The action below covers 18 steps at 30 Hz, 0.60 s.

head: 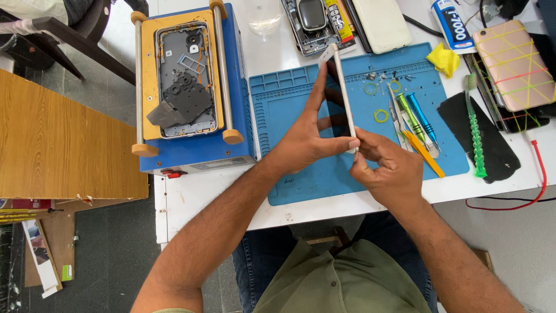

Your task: The person holds a smartphone wrapped in rubber bands and turns it over on a repair mat, then uses a small pry tool to work along the edge of the phone, prying at the side seams while rotating the device.

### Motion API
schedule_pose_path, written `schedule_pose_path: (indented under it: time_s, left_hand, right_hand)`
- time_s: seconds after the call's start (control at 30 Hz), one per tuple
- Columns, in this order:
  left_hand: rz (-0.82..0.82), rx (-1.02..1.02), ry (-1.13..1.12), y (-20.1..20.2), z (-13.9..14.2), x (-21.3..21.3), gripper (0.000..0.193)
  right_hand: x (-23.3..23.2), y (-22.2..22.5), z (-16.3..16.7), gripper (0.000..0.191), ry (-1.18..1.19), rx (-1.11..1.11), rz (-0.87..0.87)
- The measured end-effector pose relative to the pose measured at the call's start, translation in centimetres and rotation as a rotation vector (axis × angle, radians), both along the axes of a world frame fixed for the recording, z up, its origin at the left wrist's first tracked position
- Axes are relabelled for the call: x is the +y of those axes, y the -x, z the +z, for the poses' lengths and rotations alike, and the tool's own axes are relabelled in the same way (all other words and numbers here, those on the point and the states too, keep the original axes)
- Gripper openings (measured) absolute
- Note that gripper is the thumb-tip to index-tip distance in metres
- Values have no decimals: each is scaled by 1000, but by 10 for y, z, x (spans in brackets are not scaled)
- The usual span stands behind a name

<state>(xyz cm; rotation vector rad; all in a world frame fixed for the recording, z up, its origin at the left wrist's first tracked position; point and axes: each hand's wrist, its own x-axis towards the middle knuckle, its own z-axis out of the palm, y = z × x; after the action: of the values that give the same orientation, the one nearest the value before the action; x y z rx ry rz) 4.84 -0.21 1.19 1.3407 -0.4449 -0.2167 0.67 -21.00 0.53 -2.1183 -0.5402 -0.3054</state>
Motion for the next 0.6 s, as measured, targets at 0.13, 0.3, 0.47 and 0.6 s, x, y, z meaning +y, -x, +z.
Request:
schedule_pose_path:
  time_s: [0.13, 0.3, 0.47, 0.6]
  left_hand:
    - [-11, -24, -101, 2, -3, 1, 128]
    - [-47, -125, -247, -1, -8, -2, 129]
    - [-97, -17, -138, 2, -6, 2, 129]
    - [-92, 50, -53, 1, -3, -1, 135]
  right_hand:
    - [-2, 0, 11, 56, 44, 144, 16]
    - [-8, 0, 24, 69, 175, 157, 64]
    - [-7, -1, 32, 70, 127, 243, 99]
    - [-4, 0, 31, 72, 14, 296, 133]
